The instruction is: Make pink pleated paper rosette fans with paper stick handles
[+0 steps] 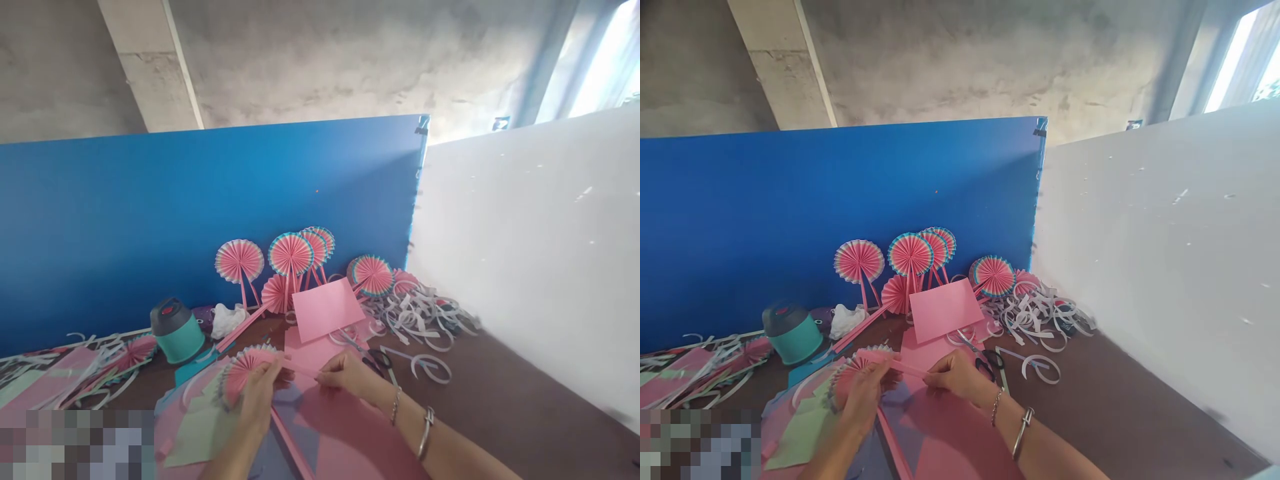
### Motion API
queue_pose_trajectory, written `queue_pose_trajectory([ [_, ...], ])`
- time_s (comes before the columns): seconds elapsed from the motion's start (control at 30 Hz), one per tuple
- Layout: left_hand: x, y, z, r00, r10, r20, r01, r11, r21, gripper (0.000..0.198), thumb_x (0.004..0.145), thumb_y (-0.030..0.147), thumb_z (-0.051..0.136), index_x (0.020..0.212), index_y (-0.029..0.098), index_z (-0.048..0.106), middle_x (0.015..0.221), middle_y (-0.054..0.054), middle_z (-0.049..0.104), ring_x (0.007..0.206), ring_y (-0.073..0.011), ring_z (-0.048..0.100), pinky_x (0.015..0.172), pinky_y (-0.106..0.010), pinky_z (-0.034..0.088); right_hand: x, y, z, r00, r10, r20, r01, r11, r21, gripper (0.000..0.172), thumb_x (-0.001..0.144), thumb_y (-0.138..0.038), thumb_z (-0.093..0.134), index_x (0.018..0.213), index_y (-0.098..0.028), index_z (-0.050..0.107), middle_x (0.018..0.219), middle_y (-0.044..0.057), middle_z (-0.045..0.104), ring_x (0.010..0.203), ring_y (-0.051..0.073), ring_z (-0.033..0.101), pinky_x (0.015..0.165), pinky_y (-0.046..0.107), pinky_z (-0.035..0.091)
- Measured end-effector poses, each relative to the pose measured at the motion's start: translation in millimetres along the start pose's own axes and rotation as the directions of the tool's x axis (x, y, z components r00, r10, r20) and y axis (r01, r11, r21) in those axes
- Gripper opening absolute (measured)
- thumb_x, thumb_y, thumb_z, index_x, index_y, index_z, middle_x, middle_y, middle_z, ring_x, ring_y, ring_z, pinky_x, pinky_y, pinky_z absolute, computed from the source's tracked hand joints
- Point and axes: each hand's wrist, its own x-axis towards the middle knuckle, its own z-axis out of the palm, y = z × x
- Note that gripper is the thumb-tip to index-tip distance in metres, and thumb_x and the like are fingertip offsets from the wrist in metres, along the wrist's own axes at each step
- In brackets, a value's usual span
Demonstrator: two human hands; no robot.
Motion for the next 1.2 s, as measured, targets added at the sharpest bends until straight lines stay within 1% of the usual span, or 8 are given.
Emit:
queue_pose_trajectory([
  [0.2, 14.1, 4.3, -12.6, 0.990, -0.020, -0.136, 0.002, 0.992, -0.128, 0.039, 0.048, 0.043, 0.081, 0.066, 0.012, 0.068, 0.056, -0.003, 0.066, 0.052, -0.0163, 0.061, 0.047, -0.023, 0.044, 3.1, 4.7, -12.5, 0.998, 0.054, -0.014, -0.054, 0.999, 0.002, 0.037, 0.056, -0.049, 0.077, 0.062, -0.012, 0.074, 0.058, 0.006, 0.069, 0.048, 0.010, 0.058, 0.050, 0.021, 0.043],
  [0.57, 27.1, 3.0, -27.6, 0.940, -0.010, -0.342, -0.116, 0.931, -0.345, 0.013, 0.068, 0.026, 0.072, 0.072, 0.015, 0.066, 0.065, -0.001, 0.067, 0.055, -0.0104, 0.061, 0.052, -0.019, 0.047, 1.6, -1.3, -15.9, 0.992, 0.108, -0.062, -0.104, 0.992, 0.070, 0.039, 0.052, -0.047, 0.079, 0.066, -0.011, 0.073, 0.063, 0.009, 0.070, 0.051, 0.013, 0.061, 0.052, 0.023, 0.045],
  [0.67, 33.1, 7.7, -39.4, 0.895, 0.022, -0.446, -0.196, 0.917, -0.348, 0.011, 0.072, 0.027, 0.068, 0.071, 0.017, 0.065, 0.062, 0.001, 0.065, 0.054, -0.0086, 0.059, 0.052, -0.018, 0.046, 4.4, 0.7, -22.0, 0.983, 0.119, -0.139, -0.114, 0.993, 0.042, 0.040, 0.052, -0.048, 0.079, 0.066, -0.010, 0.071, 0.063, 0.009, 0.070, 0.054, 0.014, 0.061, 0.055, 0.026, 0.046],
  [0.73, 32.7, 10.3, -41.7, 0.879, 0.058, -0.474, -0.238, 0.913, -0.331, 0.016, 0.067, 0.030, 0.073, 0.075, 0.017, 0.068, 0.064, 0.001, 0.066, 0.057, -0.0094, 0.060, 0.054, -0.018, 0.047, 4.5, -1.3, -20.7, 0.964, 0.026, -0.265, -0.035, 0.999, -0.029, 0.040, 0.060, -0.050, 0.073, 0.068, -0.011, 0.070, 0.067, 0.009, 0.070, 0.061, 0.016, 0.062, 0.061, 0.029, 0.047],
  [0.83, 20.7, 8.0, -26.7, 0.925, 0.173, -0.340, -0.243, 0.954, -0.175, 0.031, 0.060, 0.038, 0.077, 0.081, 0.015, 0.072, 0.063, -0.001, 0.067, 0.056, -0.0115, 0.058, 0.051, -0.019, 0.045, -1.9, -7.8, -6.8, 0.866, -0.295, -0.405, 0.204, 0.945, -0.254, 0.038, 0.079, -0.049, 0.056, 0.094, -0.017, 0.070, 0.095, 0.011, 0.070, 0.088, 0.022, 0.062, 0.078, 0.034, 0.047],
  [0.9, 8.0, 3.3, -8.5, 0.958, 0.188, -0.216, -0.209, 0.975, -0.080, 0.034, 0.062, 0.043, 0.075, 0.080, 0.014, 0.073, 0.060, -0.001, 0.066, 0.053, -0.0125, 0.057, 0.049, -0.021, 0.043, -9.0, -11.7, 5.9, 0.835, -0.442, -0.328, 0.299, 0.865, -0.404, 0.037, 0.081, -0.046, 0.055, 0.106, -0.020, 0.066, 0.112, 0.011, 0.065, 0.104, 0.025, 0.057, 0.089, 0.037, 0.043],
  [1.03, -10.6, -3.6, 18.7, 0.982, 0.190, 0.004, -0.190, 0.981, 0.046, 0.031, 0.070, 0.045, 0.068, 0.067, 0.015, 0.074, 0.061, -0.005, 0.067, 0.056, -0.0148, 0.059, 0.054, -0.023, 0.047, -16.1, -14.1, 20.6, 0.917, -0.377, -0.130, 0.274, 0.834, -0.480, 0.033, 0.082, -0.046, 0.053, 0.086, -0.018, 0.071, 0.087, 0.010, 0.071, 0.081, 0.024, 0.063, 0.074, 0.033, 0.046],
  [1.2, -9.6, 3.1, 17.0, 0.982, 0.166, -0.084, -0.167, 0.986, -0.001, 0.029, 0.064, 0.043, 0.074, 0.065, 0.014, 0.073, 0.057, -0.001, 0.063, 0.049, -0.0094, 0.052, 0.047, -0.018, 0.040, -10.2, -14.1, 18.5, 0.936, -0.331, -0.120, 0.253, 0.869, -0.425, 0.040, 0.082, -0.048, 0.052, 0.064, -0.017, 0.068, 0.064, 0.007, 0.066, 0.060, 0.018, 0.057, 0.056, 0.026, 0.040],
])
